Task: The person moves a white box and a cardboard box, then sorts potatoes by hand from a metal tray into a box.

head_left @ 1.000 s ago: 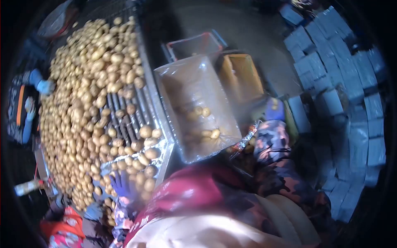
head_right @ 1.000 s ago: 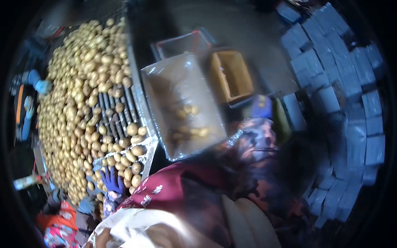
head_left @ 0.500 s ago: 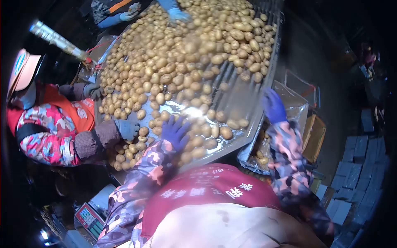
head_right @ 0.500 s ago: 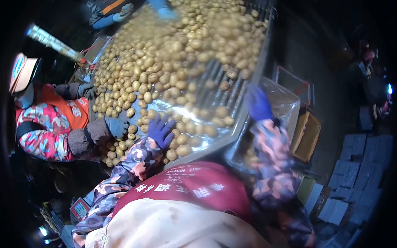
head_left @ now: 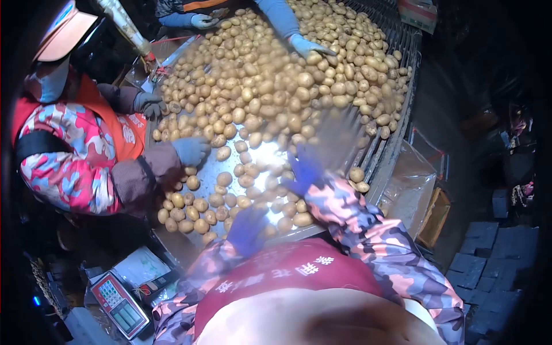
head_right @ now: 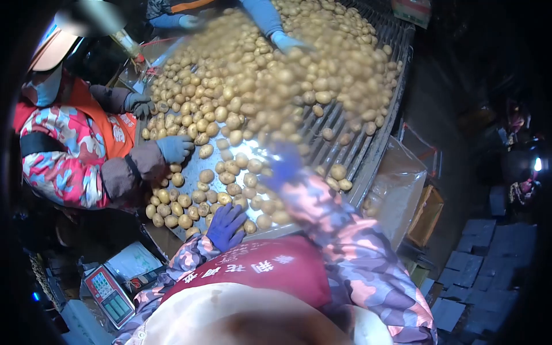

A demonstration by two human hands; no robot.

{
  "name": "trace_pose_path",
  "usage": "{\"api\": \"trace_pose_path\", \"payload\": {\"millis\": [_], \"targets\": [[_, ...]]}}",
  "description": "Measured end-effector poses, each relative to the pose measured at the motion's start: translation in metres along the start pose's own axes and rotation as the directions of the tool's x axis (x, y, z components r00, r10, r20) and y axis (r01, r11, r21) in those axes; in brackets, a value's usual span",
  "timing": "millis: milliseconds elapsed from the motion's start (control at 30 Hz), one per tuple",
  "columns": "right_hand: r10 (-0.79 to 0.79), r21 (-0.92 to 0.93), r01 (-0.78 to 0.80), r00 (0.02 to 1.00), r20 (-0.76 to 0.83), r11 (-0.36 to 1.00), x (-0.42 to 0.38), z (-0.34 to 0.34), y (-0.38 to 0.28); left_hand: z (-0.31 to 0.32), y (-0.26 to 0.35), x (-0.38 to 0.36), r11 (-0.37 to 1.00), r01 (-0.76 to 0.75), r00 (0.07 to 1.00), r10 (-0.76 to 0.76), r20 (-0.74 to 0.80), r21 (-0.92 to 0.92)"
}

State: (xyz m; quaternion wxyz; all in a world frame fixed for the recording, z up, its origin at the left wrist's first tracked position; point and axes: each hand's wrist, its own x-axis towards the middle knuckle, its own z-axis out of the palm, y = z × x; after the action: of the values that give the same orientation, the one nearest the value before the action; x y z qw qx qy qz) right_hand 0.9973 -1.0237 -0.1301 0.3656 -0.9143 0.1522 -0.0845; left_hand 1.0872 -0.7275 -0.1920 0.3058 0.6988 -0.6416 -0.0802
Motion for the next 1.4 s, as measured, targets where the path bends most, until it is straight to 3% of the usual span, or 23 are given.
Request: {"api": "trace_pose_path", "payload": {"millis": [67,133,233,267,333,367,467,633,867,967,1200,1267,1300,1367,1400], "targets": [[0.031,-0.262,0.009,0.989,0.147,0.965,-0.021,0.011,0.003,0.005,-0.005,-0.004,0.986,0.060,0.998,-0.059,0.015,-0.157],[-0.009,-0.457,0.170,0.943,0.332,0.873,-0.040,-0.005,-0.009,0.007,-0.009,-0.006,0.964,0.098,0.995,-0.090,0.040,-0.249],[0.042,-0.034,-0.032,0.941,0.336,0.999,-0.047,-0.026,-0.008,0.015,-0.016,-0.010,0.958,0.095,0.995,-0.083,0.053,-0.270],[-0.012,-0.097,0.026,0.989,0.147,0.995,-0.040,-0.027,0.007,0.018,-0.018,-0.011,0.954,0.098,0.995,-0.086,0.051,-0.284],[-0.159,-0.240,0.104,0.962,-0.222,0.965,-0.006,-0.025,0.049,0.017,-0.019,-0.009,0.953,0.104,0.994,-0.089,0.065,-0.285],[-0.151,-0.305,0.064,0.950,-0.272,0.950,0.014,-0.028,0.064,0.014,-0.019,-0.008,0.957,0.107,0.993,-0.087,0.082,-0.271],[-0.084,-0.417,-0.049,0.952,-0.295,0.908,0.080,-0.048,0.092,0.014,-0.020,-0.009,0.966,0.110,0.991,-0.089,0.099,-0.232],[0.030,-0.448,-0.128,0.975,-0.220,0.885,0.145,-0.067,0.110,0.022,-0.025,-0.011,0.978,0.104,0.992,-0.089,0.090,-0.178],[0.091,-0.353,-0.128,0.988,-0.121,0.927,0.157,-0.073,0.111,0.010,-0.014,-0.006,0.988,0.116,0.990,-0.107,0.096,-0.098],[0.101,-0.289,-0.124,0.991,-0.093,0.949,0.150,-0.074,0.111,0.007,-0.012,-0.010,0.984,0.127,0.972,-0.098,0.212,-0.125],[0.104,-0.197,-0.110,0.994,-0.040,0.974,0.141,-0.071,0.107,0.008,-0.014,-0.009,0.958,0.189,0.980,-0.170,0.100,-0.214],[0.104,-0.187,-0.108,0.994,-0.030,0.976,0.144,-0.069,0.109,0.012,-0.010,-0.010,0.814,0.309,0.950,-0.286,0.125,-0.492],[0.105,-0.179,-0.108,0.994,-0.028,0.978,0.144,-0.069,0.109,0.015,-0.003,-0.012,0.566,0.384,0.904,-0.390,0.174,-0.730],[0.108,-0.174,-0.109,0.994,-0.015,0.979,0.146,-0.068,0.108,0.008,-0.008,-0.007,0.924,0.223,0.974,-0.201,0.101,-0.311],[0.110,-0.172,-0.110,0.994,-0.012,0.979,0.148,-0.068,0.107,0.003,-0.010,-0.003,0.992,0.108,0.993,-0.103,0.063,-0.068]]}}
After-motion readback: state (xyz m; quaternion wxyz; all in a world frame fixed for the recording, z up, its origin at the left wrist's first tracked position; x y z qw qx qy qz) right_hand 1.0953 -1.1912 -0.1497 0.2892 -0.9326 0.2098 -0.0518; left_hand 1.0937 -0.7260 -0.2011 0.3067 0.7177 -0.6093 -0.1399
